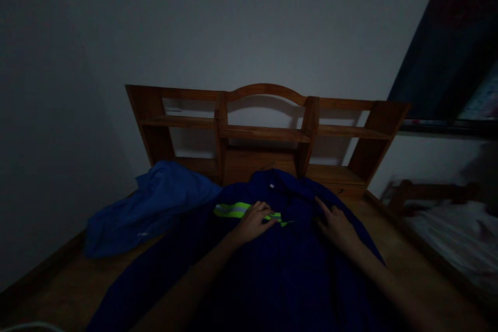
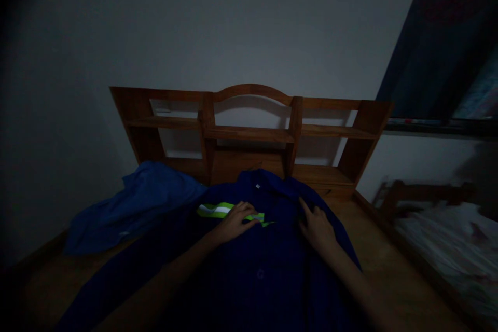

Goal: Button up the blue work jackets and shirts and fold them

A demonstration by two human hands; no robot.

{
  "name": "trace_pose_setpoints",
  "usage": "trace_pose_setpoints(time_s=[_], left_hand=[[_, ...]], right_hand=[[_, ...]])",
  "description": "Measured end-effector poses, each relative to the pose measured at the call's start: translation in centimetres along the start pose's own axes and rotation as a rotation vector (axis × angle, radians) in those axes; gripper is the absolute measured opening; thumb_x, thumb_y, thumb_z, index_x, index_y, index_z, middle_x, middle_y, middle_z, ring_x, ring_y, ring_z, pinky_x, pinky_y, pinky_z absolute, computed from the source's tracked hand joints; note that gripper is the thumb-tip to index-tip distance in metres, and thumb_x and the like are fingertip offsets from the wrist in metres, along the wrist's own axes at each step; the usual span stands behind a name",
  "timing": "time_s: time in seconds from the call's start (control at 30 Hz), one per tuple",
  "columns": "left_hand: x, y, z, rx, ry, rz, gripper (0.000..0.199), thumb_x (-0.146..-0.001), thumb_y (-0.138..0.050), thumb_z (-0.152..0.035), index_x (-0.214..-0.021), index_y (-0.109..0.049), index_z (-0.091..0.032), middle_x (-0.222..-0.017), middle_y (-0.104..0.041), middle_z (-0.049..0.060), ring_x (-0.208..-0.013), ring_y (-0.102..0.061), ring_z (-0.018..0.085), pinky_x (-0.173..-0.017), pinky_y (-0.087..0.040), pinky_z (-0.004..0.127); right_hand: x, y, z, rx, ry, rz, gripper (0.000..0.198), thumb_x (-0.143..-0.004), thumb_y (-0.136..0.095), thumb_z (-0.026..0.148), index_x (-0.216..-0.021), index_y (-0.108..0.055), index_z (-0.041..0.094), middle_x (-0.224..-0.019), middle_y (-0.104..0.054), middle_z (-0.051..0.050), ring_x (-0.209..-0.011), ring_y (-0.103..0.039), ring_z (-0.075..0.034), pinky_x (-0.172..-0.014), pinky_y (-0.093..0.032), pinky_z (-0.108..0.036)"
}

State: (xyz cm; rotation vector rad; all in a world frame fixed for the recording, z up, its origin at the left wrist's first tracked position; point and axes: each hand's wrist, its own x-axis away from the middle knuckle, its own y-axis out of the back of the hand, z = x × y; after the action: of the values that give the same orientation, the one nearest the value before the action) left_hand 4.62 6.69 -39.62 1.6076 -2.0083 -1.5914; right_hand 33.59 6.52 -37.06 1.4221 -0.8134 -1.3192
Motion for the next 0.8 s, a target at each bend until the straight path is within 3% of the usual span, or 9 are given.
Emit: trace_pose_setpoints(time_s=[0.07, 0.17, 0.27, 0.37, 0.47, 0.6, 0.67, 0.8], left_hand=[[0.1, -0.2, 0.4, -0.031, 0.016, 0.014, 0.03, -0.084, -0.052, -0.039, -0.109, -0.062, -0.026, -0.108, -0.057, 0.005, -0.102, -0.049, 0.02, -0.094, -0.037, 0.035], [0.0, -0.6, 0.8, -0.025, 0.011, 0.023, 0.027, -0.082, -0.054, -0.029, -0.108, -0.063, -0.027, -0.109, -0.057, 0.004, -0.102, -0.05, 0.02, -0.094, -0.036, 0.036], [-0.1, -0.7, 0.5, 0.017, 0.011, -0.022, 0.022, -0.08, -0.054, -0.022, -0.098, -0.067, -0.025, -0.103, -0.06, 0.004, -0.098, -0.052, 0.02, -0.093, -0.036, 0.035], [-0.1, -0.9, 0.0, 0.089, 0.058, -0.072, 0.02, -0.082, -0.051, -0.021, -0.091, -0.068, -0.023, -0.094, -0.062, 0.004, -0.093, -0.054, 0.018, -0.09, -0.038, 0.033], [-0.1, -1.1, -0.2, 0.177, 0.108, -0.063, 0.02, -0.085, -0.05, -0.027, -0.089, -0.068, -0.022, -0.087, -0.063, 0.004, -0.085, -0.057, 0.017, -0.081, -0.042, 0.029], [-0.2, -1.6, 0.4, 0.296, 0.122, 0.019, 0.021, -0.075, -0.065, -0.037, -0.087, -0.067, -0.02, -0.081, -0.065, 0.002, -0.075, -0.058, 0.015, -0.072, -0.043, 0.025], [-0.2, -1.8, 0.7, 0.354, 0.117, 0.05, 0.025, -0.071, -0.069, -0.038, -0.086, -0.066, -0.018, -0.08, -0.065, 0.002, -0.074, -0.058, 0.015, -0.07, -0.043, 0.024], [-0.3, -1.9, 1.1, 0.394, 0.106, 0.09, 0.025, -0.07, -0.07, -0.038, -0.082, -0.064, -0.016, -0.078, -0.065, 0.002, -0.072, -0.058, 0.014, -0.068, -0.043, 0.023]], right_hand=[[-0.8, 0.5, -0.5, 0.073, -0.062, 0.009, 0.065, -0.081, -0.05, 0.024, -0.141, -0.026, 0.019, -0.098, -0.054, -0.015, -0.09, -0.057, -0.028, -0.076, -0.043, -0.038], [-1.5, 2.1, 2.1, 0.095, -0.027, -0.078, 0.062, -0.08, -0.048, 0.019, -0.139, -0.03, 0.017, -0.104, -0.052, -0.017, -0.092, -0.056, -0.029, -0.075, -0.044, -0.038], [-1.9, 3.3, 6.5, -0.041, 0.211, -0.152, 0.048, -0.08, -0.046, 0.014, -0.127, -0.045, 0.02, -0.116, -0.049, -0.014, -0.103, -0.05, -0.026, -0.084, -0.043, -0.037], [-2.0, 2.6, 9.1, -0.186, 0.445, -0.177, 0.045, -0.078, -0.046, 0.01, -0.12, -0.05, 0.023, -0.127, -0.044, -0.008, -0.118, -0.04, -0.024, -0.099, -0.035, -0.04], [-1.7, 0.4, 8.9, -0.3, 0.542, -0.142, 0.055, -0.074, -0.045, 0.006, -0.126, -0.045, 0.023, -0.131, -0.042, -0.006, -0.125, -0.034, -0.021, -0.107, -0.026, -0.043], [-1.6, -1.8, 7.2, -0.372, 0.567, -0.037, 0.061, -0.071, -0.048, 0.007, -0.129, -0.039, 0.022, -0.125, -0.047, -0.007, -0.121, -0.039, -0.02, -0.108, -0.025, -0.044], [-1.8, -2.0, 6.8, -0.388, 0.553, -0.028, 0.053, -0.072, -0.05, 0.009, -0.124, -0.044, 0.021, -0.116, -0.052, -0.006, -0.115, -0.044, -0.02, -0.107, -0.026, -0.044], [-2.2, -1.9, 6.7, -0.414, 0.545, 0.006, 0.022, -0.075, -0.053, 0.01, -0.094, -0.056, 0.021, -0.095, -0.056, -0.004, -0.099, -0.051, -0.019, -0.1, -0.034, -0.041]])
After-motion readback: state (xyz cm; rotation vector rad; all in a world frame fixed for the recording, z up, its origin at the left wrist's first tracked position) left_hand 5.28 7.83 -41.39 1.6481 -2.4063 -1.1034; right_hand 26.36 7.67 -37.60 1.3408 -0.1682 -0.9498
